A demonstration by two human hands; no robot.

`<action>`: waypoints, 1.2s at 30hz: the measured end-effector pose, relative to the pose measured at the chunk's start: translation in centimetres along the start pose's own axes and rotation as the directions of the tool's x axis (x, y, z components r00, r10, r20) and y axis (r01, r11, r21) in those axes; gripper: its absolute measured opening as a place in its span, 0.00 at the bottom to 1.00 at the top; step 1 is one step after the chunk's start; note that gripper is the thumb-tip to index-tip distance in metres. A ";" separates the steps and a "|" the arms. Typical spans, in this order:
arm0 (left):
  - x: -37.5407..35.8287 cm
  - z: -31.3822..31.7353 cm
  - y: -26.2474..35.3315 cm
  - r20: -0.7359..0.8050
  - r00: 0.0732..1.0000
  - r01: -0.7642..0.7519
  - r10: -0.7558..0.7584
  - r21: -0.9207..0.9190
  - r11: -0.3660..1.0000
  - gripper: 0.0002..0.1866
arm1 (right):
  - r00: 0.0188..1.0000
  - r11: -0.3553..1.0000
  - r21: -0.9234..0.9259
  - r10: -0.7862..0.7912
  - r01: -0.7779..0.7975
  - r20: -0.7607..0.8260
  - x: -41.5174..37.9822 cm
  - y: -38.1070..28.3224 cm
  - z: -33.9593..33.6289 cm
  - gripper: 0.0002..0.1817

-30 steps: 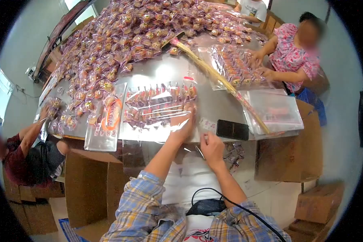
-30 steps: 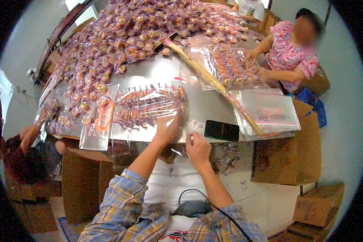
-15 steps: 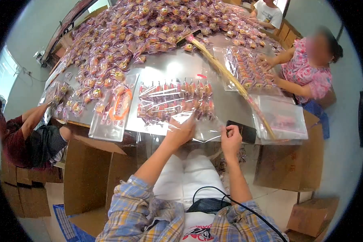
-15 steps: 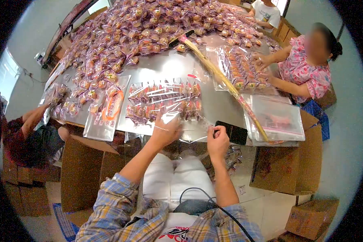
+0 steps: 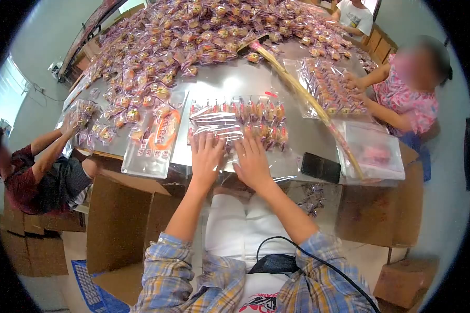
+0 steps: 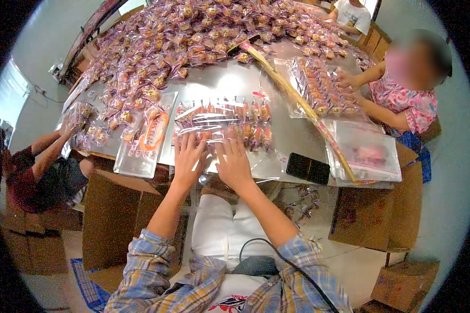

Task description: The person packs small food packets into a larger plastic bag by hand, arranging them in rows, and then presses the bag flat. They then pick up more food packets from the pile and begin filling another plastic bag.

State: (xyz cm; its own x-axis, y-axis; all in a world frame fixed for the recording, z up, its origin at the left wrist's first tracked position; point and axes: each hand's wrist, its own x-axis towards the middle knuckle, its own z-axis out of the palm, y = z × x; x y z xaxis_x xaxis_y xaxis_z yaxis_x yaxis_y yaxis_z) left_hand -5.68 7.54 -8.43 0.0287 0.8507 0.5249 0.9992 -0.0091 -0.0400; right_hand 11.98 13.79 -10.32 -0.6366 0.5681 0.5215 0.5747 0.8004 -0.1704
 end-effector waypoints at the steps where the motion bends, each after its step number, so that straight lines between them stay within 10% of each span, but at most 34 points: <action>1: 0.0 0.4 -0.2 0.008 1.000 0.019 -0.019 0.016 1.000 0.34 | 1.000 1.000 -0.008 0.000 -0.001 -0.029 1.0 0.2 0.6 0.33; 8: 0.6 2.9 -2.1 -0.173 0.984 0.020 -0.030 -0.060 0.998 0.29 | 0.991 0.998 -0.008 0.064 -0.065 -0.115 3.5 1.5 2.7 0.27; 22: 0.8 4.1 -0.4 0.038 0.966 0.260 -0.257 -0.107 0.960 0.32 | 0.976 0.988 -0.063 0.132 -0.144 -0.173 3.4 1.7 4.7 0.18; 36: -3.9 2.0 4.1 -0.061 0.983 0.158 -0.174 -0.208 0.965 0.32 | 0.972 0.972 -0.003 0.234 -0.234 0.029 -2.7 3.2 -1.9 0.40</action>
State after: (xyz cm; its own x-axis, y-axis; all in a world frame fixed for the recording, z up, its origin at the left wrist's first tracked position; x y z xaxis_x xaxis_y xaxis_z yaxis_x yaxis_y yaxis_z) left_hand -1.73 5.25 -12.27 -0.1439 0.8057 0.5746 0.9751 0.0166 0.2210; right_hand 16.48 14.50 -10.70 -0.4987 0.7452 0.4428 0.7097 0.6443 -0.2850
